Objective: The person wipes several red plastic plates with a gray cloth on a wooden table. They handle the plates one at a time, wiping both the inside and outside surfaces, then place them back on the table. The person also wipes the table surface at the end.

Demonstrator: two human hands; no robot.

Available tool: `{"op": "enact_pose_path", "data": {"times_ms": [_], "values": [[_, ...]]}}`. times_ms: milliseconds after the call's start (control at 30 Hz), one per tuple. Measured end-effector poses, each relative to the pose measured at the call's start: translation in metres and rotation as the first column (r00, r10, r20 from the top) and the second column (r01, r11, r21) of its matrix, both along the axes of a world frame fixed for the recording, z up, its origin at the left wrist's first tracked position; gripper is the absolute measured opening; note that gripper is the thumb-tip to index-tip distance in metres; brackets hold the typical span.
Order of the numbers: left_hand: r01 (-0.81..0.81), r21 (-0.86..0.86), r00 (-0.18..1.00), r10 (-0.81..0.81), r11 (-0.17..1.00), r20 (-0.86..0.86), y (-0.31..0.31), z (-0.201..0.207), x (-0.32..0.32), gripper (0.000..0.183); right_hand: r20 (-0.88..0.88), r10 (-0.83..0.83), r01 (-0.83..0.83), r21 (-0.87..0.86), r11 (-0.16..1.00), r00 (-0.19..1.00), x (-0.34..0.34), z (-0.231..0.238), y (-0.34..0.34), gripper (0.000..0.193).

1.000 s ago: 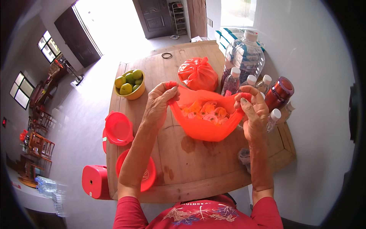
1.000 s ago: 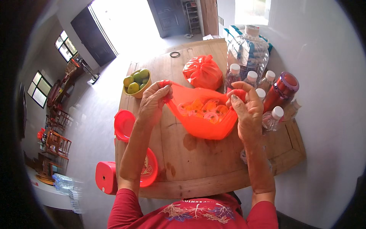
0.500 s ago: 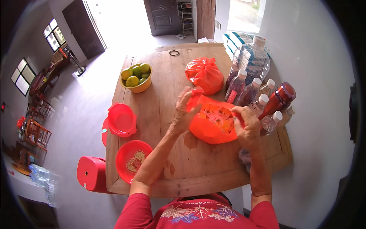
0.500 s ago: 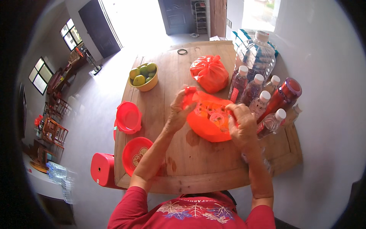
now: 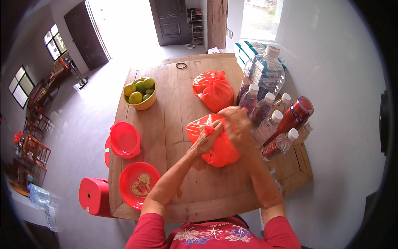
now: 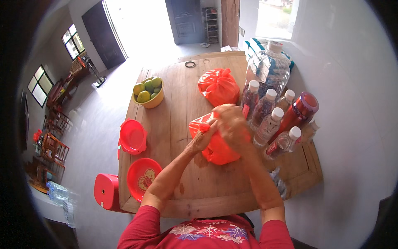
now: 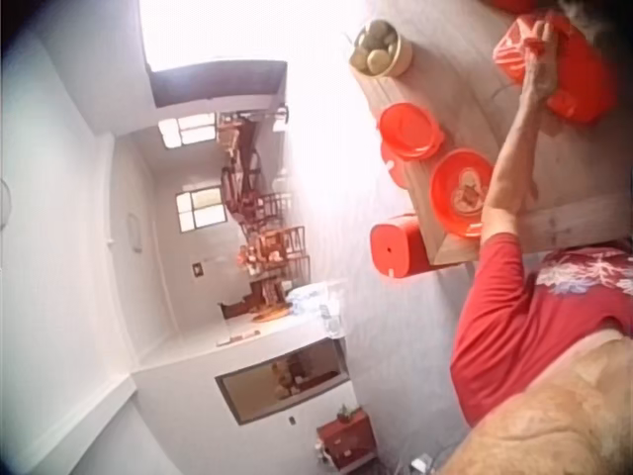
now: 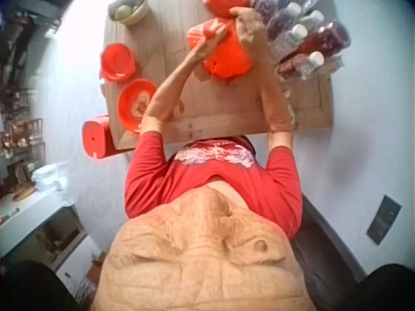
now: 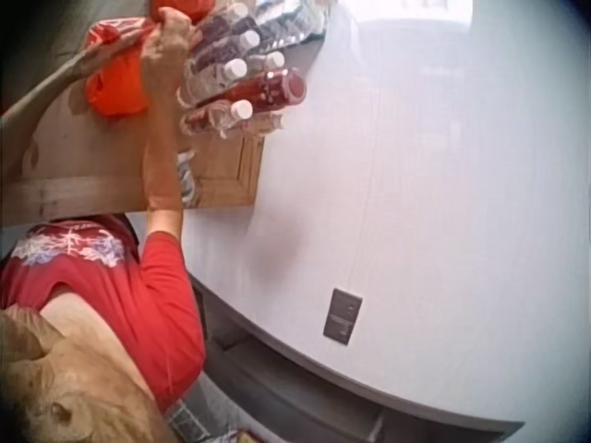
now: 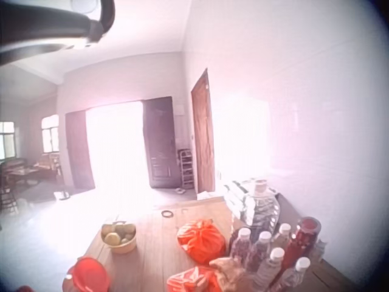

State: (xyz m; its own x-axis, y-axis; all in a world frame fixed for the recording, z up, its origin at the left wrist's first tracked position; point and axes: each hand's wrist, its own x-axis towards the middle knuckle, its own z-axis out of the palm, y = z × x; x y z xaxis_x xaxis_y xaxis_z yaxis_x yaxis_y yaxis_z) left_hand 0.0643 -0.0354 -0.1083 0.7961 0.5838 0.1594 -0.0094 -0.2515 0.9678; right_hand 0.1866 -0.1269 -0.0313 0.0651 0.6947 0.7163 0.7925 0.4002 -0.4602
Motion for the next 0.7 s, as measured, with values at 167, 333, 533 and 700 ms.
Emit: {"op": "enact_pose_path", "data": {"times_ms": [167, 333, 533, 700], "values": [[-0.041, -0.021, 0.998, 0.042, 0.999, 0.04, -0.006, 0.024, 0.001, 0.035, -0.297, 0.131, -0.231, -0.33, 0.915, 0.946, 0.031, -0.035, -0.002, 0.038], [0.003, -0.018, 0.966, -0.008, 1.0, -0.26, 0.021, 0.044, 0.001, 0.044, -0.592, -0.107, -0.073, -0.273, 0.959, 0.798, 0.026, -0.054, 0.01, 0.011], [0.15, -0.357, 0.978, -0.193, 0.922, -0.086, 0.03, 0.057, -0.007, 0.02, -0.209, 0.06, -0.064, -0.013, 0.998, 0.976, 0.016, -0.04, -0.011, 0.017], [0.247, 0.064, 0.969, -0.246, 0.967, -0.022, 0.03, 0.042, -0.014, 0.014, -0.192, 0.108, -0.115, -0.027, 0.993, 0.975, 0.011, -0.029, -0.014, 0.01]]}}
